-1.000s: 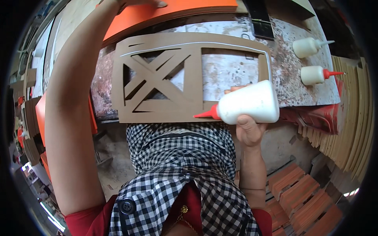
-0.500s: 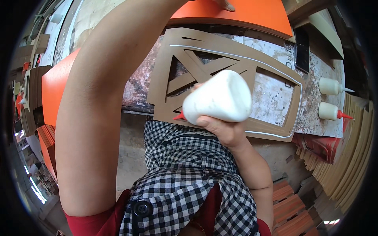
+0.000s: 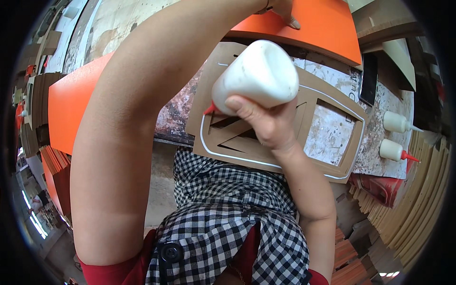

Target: Applying glue to wooden frames and attaching decorative panels to assemble furniture components.

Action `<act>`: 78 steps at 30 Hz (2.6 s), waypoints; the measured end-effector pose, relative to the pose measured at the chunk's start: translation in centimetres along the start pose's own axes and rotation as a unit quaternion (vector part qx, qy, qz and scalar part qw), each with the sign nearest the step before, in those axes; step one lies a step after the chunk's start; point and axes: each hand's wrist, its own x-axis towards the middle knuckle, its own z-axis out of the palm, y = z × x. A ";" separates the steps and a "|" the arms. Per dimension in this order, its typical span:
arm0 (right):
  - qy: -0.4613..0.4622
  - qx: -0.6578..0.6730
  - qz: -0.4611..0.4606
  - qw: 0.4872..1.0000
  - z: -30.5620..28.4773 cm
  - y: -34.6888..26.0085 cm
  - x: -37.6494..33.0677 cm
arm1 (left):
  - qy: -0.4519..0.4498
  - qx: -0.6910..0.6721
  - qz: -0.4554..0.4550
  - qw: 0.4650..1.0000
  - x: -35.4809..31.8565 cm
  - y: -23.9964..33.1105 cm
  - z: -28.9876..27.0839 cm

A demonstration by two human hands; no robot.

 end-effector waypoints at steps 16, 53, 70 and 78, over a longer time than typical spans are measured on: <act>0.063 -0.061 -0.085 0.993 -3.8 -0.6 5.2 | 0.331 0.240 -0.058 0.911 -8.8 4.7 2.0; 0.113 -0.044 -0.007 0.993 -16.2 -6.7 -8.4 | 0.181 0.190 0.007 0.965 -7.7 3.9 0.4; 0.187 -0.015 -0.085 0.979 -16.2 -4.4 0.3 | 0.198 0.149 0.033 0.968 -6.1 2.8 0.3; 0.114 0.051 0.014 0.992 -7.7 -2.6 -2.0 | 0.203 0.142 -0.014 0.969 -6.3 2.6 0.5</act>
